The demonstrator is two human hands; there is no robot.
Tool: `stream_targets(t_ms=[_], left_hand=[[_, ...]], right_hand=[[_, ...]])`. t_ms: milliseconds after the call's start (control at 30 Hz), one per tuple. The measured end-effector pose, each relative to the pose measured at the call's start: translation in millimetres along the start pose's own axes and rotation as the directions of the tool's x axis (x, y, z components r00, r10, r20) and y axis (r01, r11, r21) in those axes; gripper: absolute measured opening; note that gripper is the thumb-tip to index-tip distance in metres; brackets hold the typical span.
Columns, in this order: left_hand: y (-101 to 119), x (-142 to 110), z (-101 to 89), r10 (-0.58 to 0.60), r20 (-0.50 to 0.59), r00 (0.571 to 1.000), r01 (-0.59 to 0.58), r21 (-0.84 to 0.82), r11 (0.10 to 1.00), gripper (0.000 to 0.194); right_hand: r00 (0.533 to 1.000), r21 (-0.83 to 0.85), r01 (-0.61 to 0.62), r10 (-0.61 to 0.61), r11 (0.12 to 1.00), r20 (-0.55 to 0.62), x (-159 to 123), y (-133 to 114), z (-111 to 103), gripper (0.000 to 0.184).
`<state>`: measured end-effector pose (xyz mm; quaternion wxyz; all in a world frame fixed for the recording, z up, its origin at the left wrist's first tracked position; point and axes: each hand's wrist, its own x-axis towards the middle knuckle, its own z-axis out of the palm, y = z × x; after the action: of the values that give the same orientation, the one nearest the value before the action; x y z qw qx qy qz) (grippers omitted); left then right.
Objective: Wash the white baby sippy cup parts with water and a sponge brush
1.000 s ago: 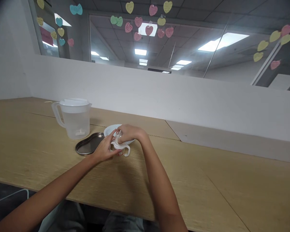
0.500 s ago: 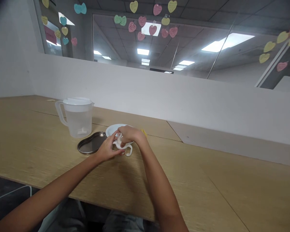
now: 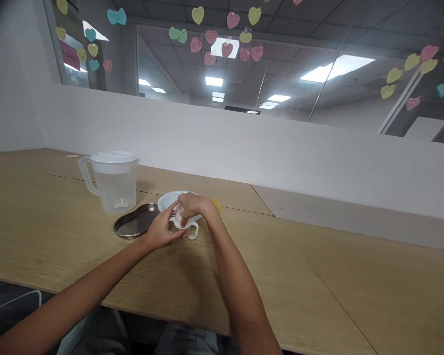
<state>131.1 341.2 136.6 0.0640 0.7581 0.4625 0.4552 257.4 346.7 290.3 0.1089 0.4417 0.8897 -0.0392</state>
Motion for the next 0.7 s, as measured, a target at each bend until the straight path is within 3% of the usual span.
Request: stream_targets(t_ms=[200,333,533,700], left_hand=[[-0.7,0.5,-0.1,0.006,-0.006,1.0,-0.006,0.003,1.0,0.092],[0.0,1.2,-1.2,-0.007,0.002,1.0,0.007,-0.005,1.0,0.093],[1.0,1.8,-0.9,-0.027,0.028,0.999,0.029,-0.083,0.996,0.093],[2.3,2.6,-1.3,-0.006,0.056,0.998,0.015,-0.174,0.985,0.091]], right_hand=[[1.0,-0.009,0.022,-0.022,1.0,-0.018,3.6,6.0,4.6,0.061],[0.995,0.09,0.099,-0.096,0.991,-0.038,-0.4,17.6,3.0,0.066],[0.983,0.143,0.094,-0.069,0.985,-0.168,-10.0,32.2,-2.7,0.051],[0.97,0.153,0.196,-0.169,0.969,-0.173,-7.6,39.0,-2.5,0.049]])
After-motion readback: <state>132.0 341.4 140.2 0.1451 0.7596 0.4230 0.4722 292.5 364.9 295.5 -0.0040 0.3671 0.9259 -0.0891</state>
